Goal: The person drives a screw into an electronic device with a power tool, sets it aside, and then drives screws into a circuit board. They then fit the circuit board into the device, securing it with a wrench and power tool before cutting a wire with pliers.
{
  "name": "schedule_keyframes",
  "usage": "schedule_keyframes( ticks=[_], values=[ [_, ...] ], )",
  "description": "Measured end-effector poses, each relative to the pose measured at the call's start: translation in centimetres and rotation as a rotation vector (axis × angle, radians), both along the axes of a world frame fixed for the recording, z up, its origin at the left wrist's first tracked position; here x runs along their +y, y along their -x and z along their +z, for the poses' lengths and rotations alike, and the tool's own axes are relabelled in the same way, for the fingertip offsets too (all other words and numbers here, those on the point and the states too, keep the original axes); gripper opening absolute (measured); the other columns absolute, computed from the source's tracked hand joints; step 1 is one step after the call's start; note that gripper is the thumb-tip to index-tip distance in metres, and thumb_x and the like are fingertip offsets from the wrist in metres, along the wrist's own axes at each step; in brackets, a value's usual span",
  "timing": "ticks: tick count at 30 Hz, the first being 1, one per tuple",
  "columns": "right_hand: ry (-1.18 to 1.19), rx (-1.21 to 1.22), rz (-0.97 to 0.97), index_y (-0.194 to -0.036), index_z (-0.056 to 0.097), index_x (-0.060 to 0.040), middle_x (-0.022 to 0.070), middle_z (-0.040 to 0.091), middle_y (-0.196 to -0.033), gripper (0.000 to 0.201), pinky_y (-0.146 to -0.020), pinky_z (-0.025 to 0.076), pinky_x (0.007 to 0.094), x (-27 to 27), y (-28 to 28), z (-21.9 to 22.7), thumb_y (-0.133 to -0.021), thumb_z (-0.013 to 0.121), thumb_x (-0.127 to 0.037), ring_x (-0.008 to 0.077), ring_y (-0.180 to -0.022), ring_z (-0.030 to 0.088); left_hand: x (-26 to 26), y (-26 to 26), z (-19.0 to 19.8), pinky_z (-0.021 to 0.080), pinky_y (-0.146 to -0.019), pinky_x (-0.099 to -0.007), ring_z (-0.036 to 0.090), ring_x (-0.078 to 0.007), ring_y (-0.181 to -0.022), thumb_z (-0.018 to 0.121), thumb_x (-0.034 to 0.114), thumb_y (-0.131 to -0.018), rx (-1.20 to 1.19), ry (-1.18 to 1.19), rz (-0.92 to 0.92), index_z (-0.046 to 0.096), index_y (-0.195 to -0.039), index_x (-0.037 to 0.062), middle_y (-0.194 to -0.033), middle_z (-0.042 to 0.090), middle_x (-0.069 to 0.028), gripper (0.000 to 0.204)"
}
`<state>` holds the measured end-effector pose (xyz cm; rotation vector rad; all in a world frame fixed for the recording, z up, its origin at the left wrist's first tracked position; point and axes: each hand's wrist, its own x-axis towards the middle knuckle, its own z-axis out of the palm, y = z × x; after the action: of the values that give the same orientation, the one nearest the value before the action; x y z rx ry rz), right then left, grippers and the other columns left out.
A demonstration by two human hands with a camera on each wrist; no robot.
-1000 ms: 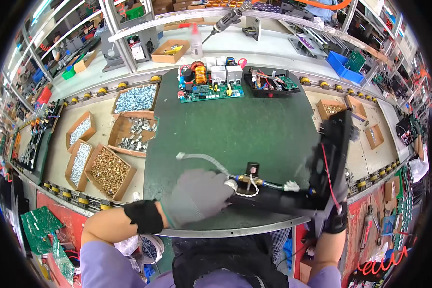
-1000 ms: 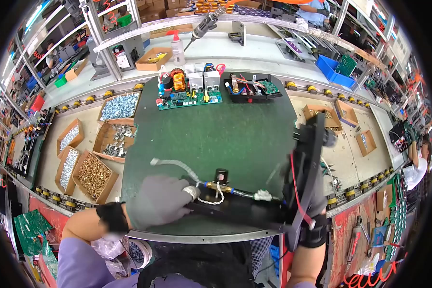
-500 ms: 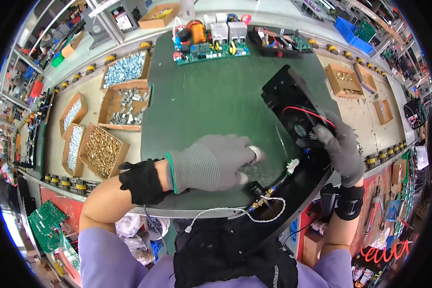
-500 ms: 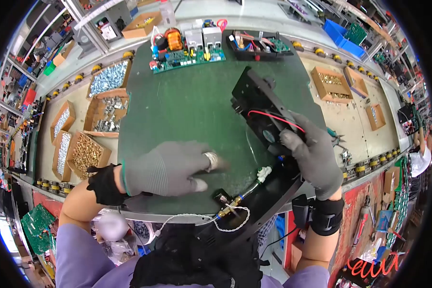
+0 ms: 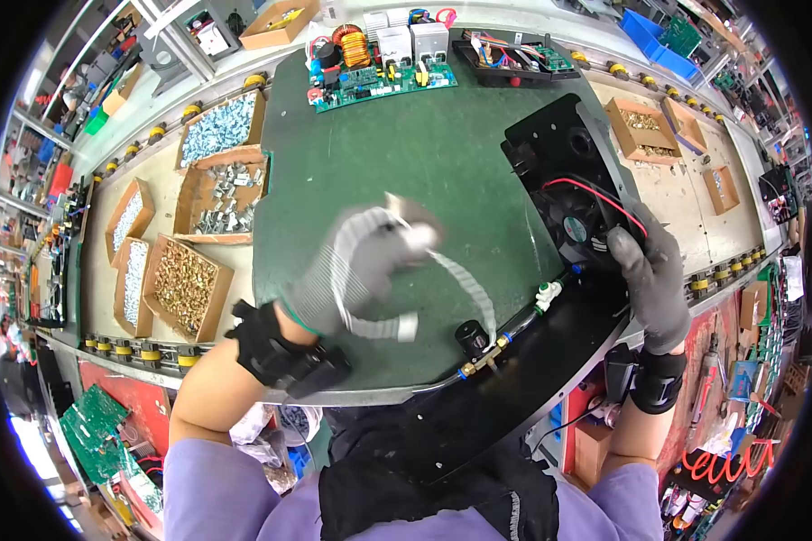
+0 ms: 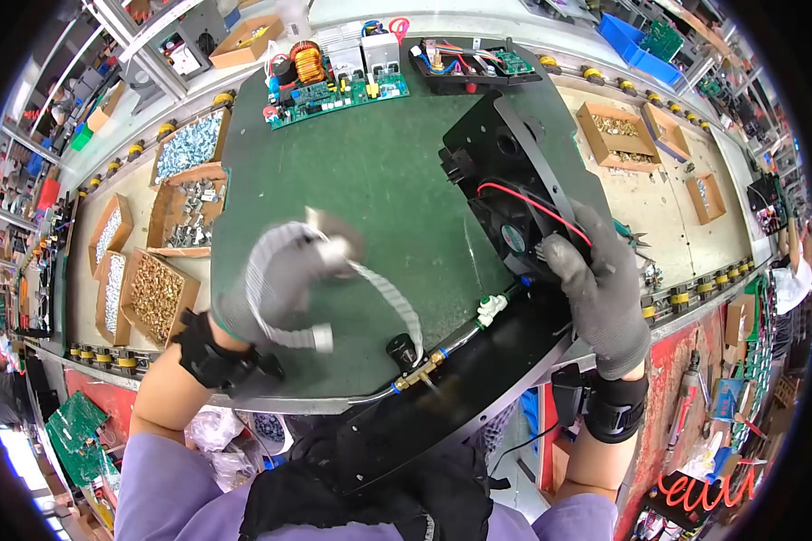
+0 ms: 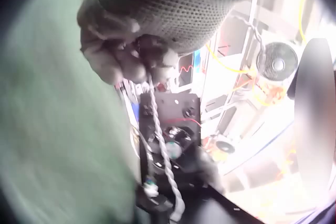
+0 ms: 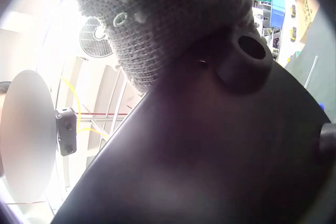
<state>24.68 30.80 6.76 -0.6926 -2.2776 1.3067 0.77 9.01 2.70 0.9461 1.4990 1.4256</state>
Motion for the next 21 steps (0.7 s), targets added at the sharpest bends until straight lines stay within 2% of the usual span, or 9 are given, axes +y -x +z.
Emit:
schedule_keyframes(
  ticks=[1,2,4,7,11,13,16,19,21],
  values=[
    [-0.005,0.004,0.001,-0.13,0.052,0.005,0.0081,0.064,-0.108,0.042,-0.09,0.046,0.0269,-0.1,-0.2,-0.1,-0.096,0.061,-0.018,0.0123,-0.098,0.058,0.1,1.1,0.2,0.046,-0.065,-0.0266,0.058,-0.013,-0.07,0.061,0.024,-0.093,-0.087,0.102,0.103,0.063,-0.097,-0.0002,-0.076,0.059,-0.007,0.025],
    [0.017,0.021,-0.013,-0.13,0.052,0.0051,0.0079,0.063,-0.109,0.042,-0.09,0.046,0.0269,-0.3,-0.5,-0.3,-0.096,0.061,-0.018,0.0123,-0.098,0.058,0.3,1.6,0.6,0.046,-0.065,-0.0266,0.058,-0.013,-0.07,0.061,0.024,-0.093,-0.081,0.093,0.104,0.063,-0.097,-0.0002,-0.076,0.059,-0.007,0.025],
    [0.011,0.059,0.006,-0.13,0.052,0.0049,0.0077,0.062,-0.111,0.041,-0.09,0.047,0.0267,-0.4,-0.5,-0.4,-0.095,0.061,-0.016,0.0123,-0.098,0.058,0.8,2.3,1.9,0.039,-0.05,-0.0234,0.048,-0.0089,-0.052,0.059,0.026,-0.095,-0.05,0.365,0.019,0.062,-0.096,0.0005,-0.063,0.052,-0.0016,0.026],
    [0.032,0.083,0.003,-0.13,0.052,0.0049,0.0075,0.062,-0.11,0.042,-0.088,0.047,0.0264,-0.4,-0.5,-0.6,-0.095,0.061,-0.015,0.0125,-0.097,0.058,4.6,1.3,1.0,0.041,-0.044,-0.0233,0.05,-0.009,-0.047,0.06,0.028,-0.094,-0.136,0.213,-0.068,0.062,-0.094,0.0009,-0.063,0.056,-0.003,0.027],
    [0.009,0.04,0.005,-0.127,0.055,0.0059,0.0083,0.063,-0.106,0.042,-0.085,0.048,0.0269,-0.3,-0.1,-0.2,-0.094,0.062,-0.019,0.0134,-0.095,0.058,10.7,-1.3,0.0,0.051,-0.046,-0.0263,0.06,-0.0108,-0.052,0.061,0.03,-0.094,-0.189,0.408,-0.252,0.062,-0.093,0.0003,-0.07,0.065,-0.0073,0.03],
    [-0.038,0.066,-0.002,-0.127,0.055,0.0069,0.0098,0.064,-0.105,0.045,-0.086,0.046,0.0274,-0.4,0.1,-0.2,-0.094,0.064,-0.022,0.0136,-0.094,0.057,12.5,-2.2,-1.3,0.046,-0.042,-0.0239,0.052,-0.0085,-0.047,0.067,0.029,-0.09,-0.275,0.422,-0.381,0.064,-0.089,0.0009,-0.067,0.062,-0.0041,0.028],
    [0.016,0.106,-0.009,-0.127,0.054,0.0075,0.0122,0.064,-0.107,0.046,-0.088,0.046,0.0288,-0.5,-0.6,-0.3,-0.093,0.065,-0.023,0.0169,-0.096,0.059,12.8,-2.5,-1.3,0.044,-0.041,-0.0238,0.049,-0.0081,-0.045,0.069,0.025,-0.089,-0.302,0.416,-0.343,0.063,-0.086,0.0018,-0.064,0.06,-0.0023,0.024],
    [-0.164,0.069,-0.097,-0.128,0.053,0.008,0.0161,0.064,-0.11,0.048,-0.091,0.045,0.0311,-0.8,-2.0,-1.0,-0.093,0.065,-0.021,0.0217,-0.1,0.06,12.0,-1.5,-0.9,0.041,-0.04,-0.0247,0.05,-0.0092,-0.046,0.066,0.021,-0.09,-0.346,0.447,-0.049,0.06,-0.081,0.0052,-0.067,0.06,-0.0036,0.019],
    [-0.207,0.024,-0.153,-0.129,0.052,0.0082,0.0199,0.064,-0.112,0.048,-0.093,0.044,0.0336,-1.3,-2.8,-1.0,-0.092,0.065,-0.02,0.0262,-0.103,0.061,11.8,3.1,-3.0,0.044,-0.043,-0.0253,0.055,-0.0101,-0.052,0.065,0.021,-0.091,-0.135,0.463,-0.119,0.059,-0.085,0.0063,-0.071,0.06,-0.0042,0.017]
  ],
)
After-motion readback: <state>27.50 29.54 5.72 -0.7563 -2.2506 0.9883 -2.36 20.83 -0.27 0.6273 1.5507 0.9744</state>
